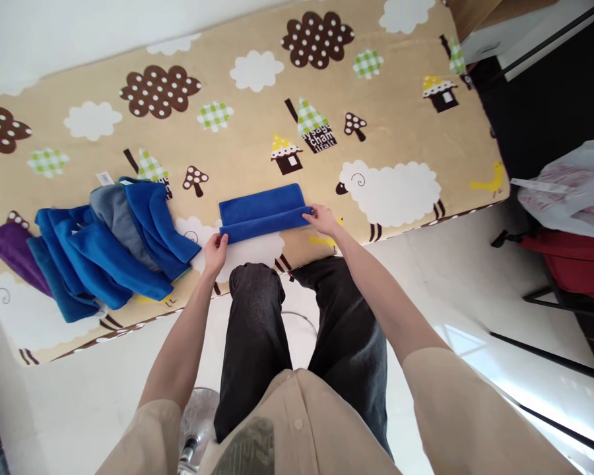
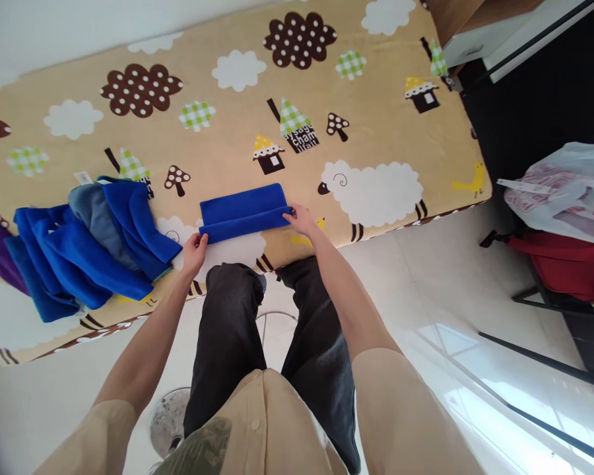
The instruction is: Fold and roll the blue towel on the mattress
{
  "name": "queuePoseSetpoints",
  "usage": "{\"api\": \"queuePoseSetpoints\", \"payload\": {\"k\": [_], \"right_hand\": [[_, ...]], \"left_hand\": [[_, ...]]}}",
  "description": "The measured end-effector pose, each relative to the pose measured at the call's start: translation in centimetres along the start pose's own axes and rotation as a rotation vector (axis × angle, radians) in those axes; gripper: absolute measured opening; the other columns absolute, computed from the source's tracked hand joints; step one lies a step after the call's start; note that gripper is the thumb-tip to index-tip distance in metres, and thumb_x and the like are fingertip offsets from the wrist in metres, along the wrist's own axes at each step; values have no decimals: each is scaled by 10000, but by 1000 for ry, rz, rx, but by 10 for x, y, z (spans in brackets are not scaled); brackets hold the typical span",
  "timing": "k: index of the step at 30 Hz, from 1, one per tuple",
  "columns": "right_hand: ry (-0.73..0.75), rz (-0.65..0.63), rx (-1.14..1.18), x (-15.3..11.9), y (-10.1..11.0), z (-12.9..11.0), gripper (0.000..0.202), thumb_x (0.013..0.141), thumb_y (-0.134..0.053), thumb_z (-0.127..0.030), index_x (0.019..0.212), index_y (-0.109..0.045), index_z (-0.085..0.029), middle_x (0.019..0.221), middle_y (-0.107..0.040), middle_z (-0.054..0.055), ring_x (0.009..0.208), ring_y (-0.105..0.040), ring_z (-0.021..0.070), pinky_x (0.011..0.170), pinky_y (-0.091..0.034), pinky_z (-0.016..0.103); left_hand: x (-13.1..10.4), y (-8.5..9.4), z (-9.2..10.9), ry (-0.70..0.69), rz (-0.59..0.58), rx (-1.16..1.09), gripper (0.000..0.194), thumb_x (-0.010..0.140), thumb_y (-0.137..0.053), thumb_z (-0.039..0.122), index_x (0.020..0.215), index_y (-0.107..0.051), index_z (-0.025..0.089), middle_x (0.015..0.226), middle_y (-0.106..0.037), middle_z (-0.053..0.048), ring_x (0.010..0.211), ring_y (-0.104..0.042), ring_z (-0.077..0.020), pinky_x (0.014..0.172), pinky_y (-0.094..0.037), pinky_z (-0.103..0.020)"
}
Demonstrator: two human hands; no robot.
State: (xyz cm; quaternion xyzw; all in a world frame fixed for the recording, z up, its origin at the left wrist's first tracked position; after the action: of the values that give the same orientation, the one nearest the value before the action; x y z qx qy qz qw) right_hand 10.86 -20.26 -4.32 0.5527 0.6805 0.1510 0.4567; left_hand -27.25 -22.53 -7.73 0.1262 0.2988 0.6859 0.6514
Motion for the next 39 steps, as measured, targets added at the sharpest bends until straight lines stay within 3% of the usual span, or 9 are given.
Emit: {"api": "queuePoseSetpoints", "payload": {"k": [7, 14, 19, 25, 31, 36, 39], "right_hand": [[-105, -46, -77, -2, -1, 2, 310, 1001, -549, -431, 1106, -715, -192, 1120, -752, 121, 1040, -694, 271, 902, -533, 369], [-141, -85, -162, -1, -2, 3, 319, 984, -594, -427, 1144, -718, -181, 1176, -743, 135, 1119, -679, 302, 948, -533, 402], [-144, -81, -161, 0, -1, 4, 306, 971, -620, -433, 1124, -725, -189, 1162, -750, 109, 1118, -680, 287, 956, -531, 390], [-165, -64, -185, -1, 0, 1, 317, 955, -637, -451, 1101, -732, -187, 1151, -747, 119, 1106, -680, 290, 954, -528, 398], [-173, -56, -193, 2, -3, 4, 305, 941, -646, -456, 1073, -736, -196, 1127, -747, 116, 1064, -686, 284, 929, -531, 393], [-190, -22, -198, 3, -3, 10, 316, 906, -688, -469, 1078, -719, -206, 1128, -733, 113, 1057, -677, 297, 916, -530, 419], [-149, 20, -169, 2, -1, 13, 334, 871, -732, -416, 1126, -678, -207, 1121, -715, 101, 1039, -665, 285, 915, -528, 423]], "left_hand": [[-14, 5, -6, 64, -61, 65, 399, 879, -555, 569, 745, -618, 199, 622, -530, 15, 629, -502, -162, 619, -406, -281], [-23, 8, 2, 86, -91, 99, 349, 868, -582, 505, 793, -677, 177, 697, -625, -20, 702, -553, -184, 695, -426, -288], [-29, 14, -1, 58, -148, 48, 381, 854, -609, 542, 771, -691, 179, 681, -591, -3, 679, -519, -167, 647, -388, -273], [-31, 14, -4, 75, -106, 75, 417, 831, -626, 576, 727, -683, 176, 613, -517, 21, 624, -459, -144, 613, -325, -275], [-25, 11, -4, 163, -104, 60, 395, 779, -675, 554, 853, -732, 171, 695, -660, -10, 672, -564, -170, 665, -391, -281], [-23, 9, -2, 148, -77, 124, 355, 784, -670, 536, 818, -700, 184, 704, -683, -18, 710, -617, -191, 694, -419, -294], [-25, 6, -1, 136, -40, 94, 319, 787, -683, 497, 891, -656, 196, 710, -678, -9, 730, -637, -196, 733, -452, -299]]}}
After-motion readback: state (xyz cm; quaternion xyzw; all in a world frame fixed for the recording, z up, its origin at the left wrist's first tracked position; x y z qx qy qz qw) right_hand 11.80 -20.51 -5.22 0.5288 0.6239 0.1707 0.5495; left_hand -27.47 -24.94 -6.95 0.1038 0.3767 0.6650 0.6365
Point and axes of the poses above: each hand's wrist, its own x-axis towards the middle knuckle, its own y-axis out of the back of the hand, z = x × y, the point moved 2 cm from there along x, towards the middle knuckle
